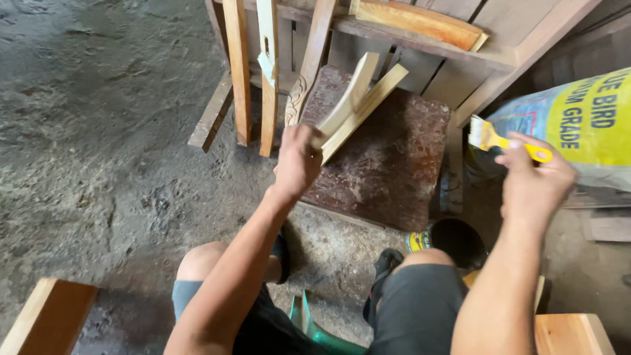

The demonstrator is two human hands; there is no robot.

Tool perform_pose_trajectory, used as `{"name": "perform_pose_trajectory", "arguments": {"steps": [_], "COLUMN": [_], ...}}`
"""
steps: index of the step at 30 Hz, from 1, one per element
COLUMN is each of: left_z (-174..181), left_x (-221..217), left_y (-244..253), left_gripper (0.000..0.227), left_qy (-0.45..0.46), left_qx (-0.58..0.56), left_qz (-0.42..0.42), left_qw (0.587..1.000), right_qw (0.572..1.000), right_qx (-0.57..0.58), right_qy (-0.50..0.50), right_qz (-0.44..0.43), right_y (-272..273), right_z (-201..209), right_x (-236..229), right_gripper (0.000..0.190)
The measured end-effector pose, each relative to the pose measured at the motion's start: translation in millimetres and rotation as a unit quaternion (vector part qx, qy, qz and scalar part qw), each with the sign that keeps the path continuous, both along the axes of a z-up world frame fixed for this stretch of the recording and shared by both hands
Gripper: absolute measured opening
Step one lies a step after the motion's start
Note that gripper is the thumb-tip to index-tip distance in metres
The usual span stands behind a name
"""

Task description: The person applies a dark liquid finish to several small wooden pieces using a paintbrush. They dip the brush into a can, coat each piece, and set them aside. The person also adds a liquid from a bottle into the finish can and wipes their hands with a cloth.

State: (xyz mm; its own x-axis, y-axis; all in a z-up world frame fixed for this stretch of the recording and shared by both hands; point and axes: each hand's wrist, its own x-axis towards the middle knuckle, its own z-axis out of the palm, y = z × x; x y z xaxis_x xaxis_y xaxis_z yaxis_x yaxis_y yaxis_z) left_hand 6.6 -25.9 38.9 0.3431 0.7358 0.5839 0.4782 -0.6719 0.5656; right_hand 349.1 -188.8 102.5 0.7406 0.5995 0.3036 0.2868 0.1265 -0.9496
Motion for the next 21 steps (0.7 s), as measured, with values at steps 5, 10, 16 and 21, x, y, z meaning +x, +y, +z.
{"name": "perform_pose_trajectory", "arguments": {"steps": [5, 10, 16, 21], "left_z": [56, 131, 225, 212], "left_x": [-6, -41, 4, 119], "left_y": [-56, -45, -3, -1], "left_gripper": [0.031, 0.043, 0.016, 0.034], "left_qy": [-0.003, -0.073, -0.19, 0.037], "left_qx": [0.134, 0.132, -0.128, -0.112], "left_qz": [-0.116, -0.065, -0.077, -0.146], "left_qw": [0.984, 0.987, 0.97, 0.982], "right_qw": [0.996, 0.985, 0.98, 0.978], "right_qx": [-0.013, -0.136, -0.166, -0.132], "right_qy": [-0.081, -0.071, 0.005, 0.115], "right_qz": [-0.039, -0.076, -0.106, -0.115], "right_y": [-62, -162, -209, -194], "right_z": [-37, -128, -192, -196], "right_x": [34, 47, 36, 16], "right_gripper": [0.015, 0.018, 0.018, 0.018]}}
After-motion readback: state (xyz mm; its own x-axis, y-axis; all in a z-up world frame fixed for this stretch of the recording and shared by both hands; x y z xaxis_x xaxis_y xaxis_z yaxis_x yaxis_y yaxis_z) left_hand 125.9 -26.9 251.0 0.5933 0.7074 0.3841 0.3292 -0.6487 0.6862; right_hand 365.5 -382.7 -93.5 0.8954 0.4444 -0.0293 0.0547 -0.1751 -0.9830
